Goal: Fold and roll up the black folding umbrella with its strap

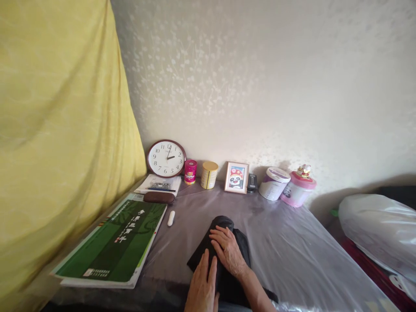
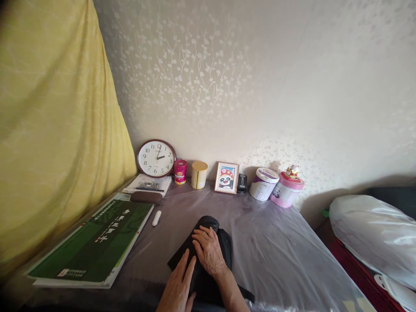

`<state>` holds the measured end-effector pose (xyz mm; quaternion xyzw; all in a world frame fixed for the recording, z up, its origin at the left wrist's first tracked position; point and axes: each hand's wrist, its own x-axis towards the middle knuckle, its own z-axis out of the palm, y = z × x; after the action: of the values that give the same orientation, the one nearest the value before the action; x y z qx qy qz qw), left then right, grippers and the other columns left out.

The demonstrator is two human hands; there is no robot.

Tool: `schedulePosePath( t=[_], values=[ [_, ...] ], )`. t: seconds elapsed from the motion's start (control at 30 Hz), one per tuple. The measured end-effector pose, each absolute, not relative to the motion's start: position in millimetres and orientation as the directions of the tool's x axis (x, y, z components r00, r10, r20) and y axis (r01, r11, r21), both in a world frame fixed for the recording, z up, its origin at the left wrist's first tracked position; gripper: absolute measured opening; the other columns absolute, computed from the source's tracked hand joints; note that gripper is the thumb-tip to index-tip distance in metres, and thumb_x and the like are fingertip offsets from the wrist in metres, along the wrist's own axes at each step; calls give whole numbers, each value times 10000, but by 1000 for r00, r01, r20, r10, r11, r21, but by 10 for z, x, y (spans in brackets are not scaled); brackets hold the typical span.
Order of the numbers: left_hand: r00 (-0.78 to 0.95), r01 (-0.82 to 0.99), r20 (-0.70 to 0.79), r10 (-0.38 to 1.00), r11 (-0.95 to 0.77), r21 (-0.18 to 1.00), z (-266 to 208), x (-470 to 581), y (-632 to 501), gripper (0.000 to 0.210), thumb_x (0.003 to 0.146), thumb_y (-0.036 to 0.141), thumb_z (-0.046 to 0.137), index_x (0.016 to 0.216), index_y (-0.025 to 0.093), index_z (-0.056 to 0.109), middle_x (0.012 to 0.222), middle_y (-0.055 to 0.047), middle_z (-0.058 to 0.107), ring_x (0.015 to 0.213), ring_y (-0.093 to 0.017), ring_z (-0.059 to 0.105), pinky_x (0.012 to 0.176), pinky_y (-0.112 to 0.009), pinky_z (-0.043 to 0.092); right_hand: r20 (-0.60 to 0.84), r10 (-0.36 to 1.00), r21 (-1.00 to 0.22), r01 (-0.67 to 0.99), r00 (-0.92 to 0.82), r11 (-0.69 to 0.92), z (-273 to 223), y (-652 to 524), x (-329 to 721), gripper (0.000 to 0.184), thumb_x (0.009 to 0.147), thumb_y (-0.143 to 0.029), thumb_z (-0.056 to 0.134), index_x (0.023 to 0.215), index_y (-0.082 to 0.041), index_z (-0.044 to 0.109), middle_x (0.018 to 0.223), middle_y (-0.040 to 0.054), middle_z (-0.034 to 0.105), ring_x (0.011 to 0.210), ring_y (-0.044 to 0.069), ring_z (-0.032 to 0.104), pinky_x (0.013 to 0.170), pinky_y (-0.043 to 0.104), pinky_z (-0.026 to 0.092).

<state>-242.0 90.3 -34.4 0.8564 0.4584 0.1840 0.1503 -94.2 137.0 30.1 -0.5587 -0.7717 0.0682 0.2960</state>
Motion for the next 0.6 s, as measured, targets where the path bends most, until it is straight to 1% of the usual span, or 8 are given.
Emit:
schedulePosePath(
  t=[0.1,0.2,0.23,0.3,0.37,0.43,0.53,0.6],
  values=[
    [466,766,100,879,-458,452,-283,-2379,882,838,593,54,479,1383,183,231,1478,-119,167,1336,-263,250,1050,-396,321,364,916,-436,839,-168,326,244,1571,-859,313,911,-256,369,1074,-261,635,1150,33,635,1209,200,443,1073,466,191],
    [472,755,51,880,-434,492,-238,-2386,895,858,602,69,467,1398,160,162,1481,-98,160,1343,-255,234,1063,-387,303,362,923,-442,848,-130,293,218,1752,-795,316,907,-250,367,1055,-272,646,1120,25,649,1201,196,449,1072,466,180],
    [481,749,35,876,-431,504,-217,-2396,902,861,604,76,465,1400,145,142,1482,-95,155,1346,-254,226,1068,-381,296,358,926,-446,850,-118,281,211,1806,-773,314,906,-254,368,1044,-273,650,1114,22,652,1202,196,448,1067,461,191],
    [492,743,3,871,-421,519,-159,-2414,913,853,612,84,460,1398,119,132,1482,-93,150,1350,-250,215,1075,-364,287,344,934,-456,853,-95,254,194,1910,-721,322,910,-263,356,1028,-265,655,1112,22,652,1179,192,470,1042,431,252],
    [491,755,-34,871,-405,516,-95,-2420,915,839,618,89,458,1395,113,143,1481,-93,159,1349,-246,218,1076,-352,283,329,942,-458,860,-70,224,180,2005,-659,330,913,-266,342,1019,-250,655,1115,31,649,1120,185,520,999,387,324],
    [484,772,-63,873,-393,499,-51,-2413,912,837,618,90,460,1394,112,146,1479,-95,167,1348,-242,224,1073,-349,284,333,943,-453,874,-18,177,180,2072,-600,320,907,-259,351,1014,-240,652,1106,45,653,1056,183,565,965,365,365],
    [473,783,-64,878,-387,487,-66,-2401,914,852,606,76,459,1394,118,139,1479,-95,166,1345,-237,234,1068,-347,291,390,917,-446,888,81,111,215,2036,-577,309,896,-248,365,1024,-201,642,1121,94,638,1091,216,542,978,401,353],
    [474,774,-42,879,-394,496,-106,-2402,923,865,597,65,458,1396,121,131,1479,-98,170,1342,-235,242,1065,-343,297,473,876,-447,883,99,142,243,1889,-636,312,896,-265,372,1049,-175,628,1144,116,619,1138,232,503,996,424,334]
  ],
)
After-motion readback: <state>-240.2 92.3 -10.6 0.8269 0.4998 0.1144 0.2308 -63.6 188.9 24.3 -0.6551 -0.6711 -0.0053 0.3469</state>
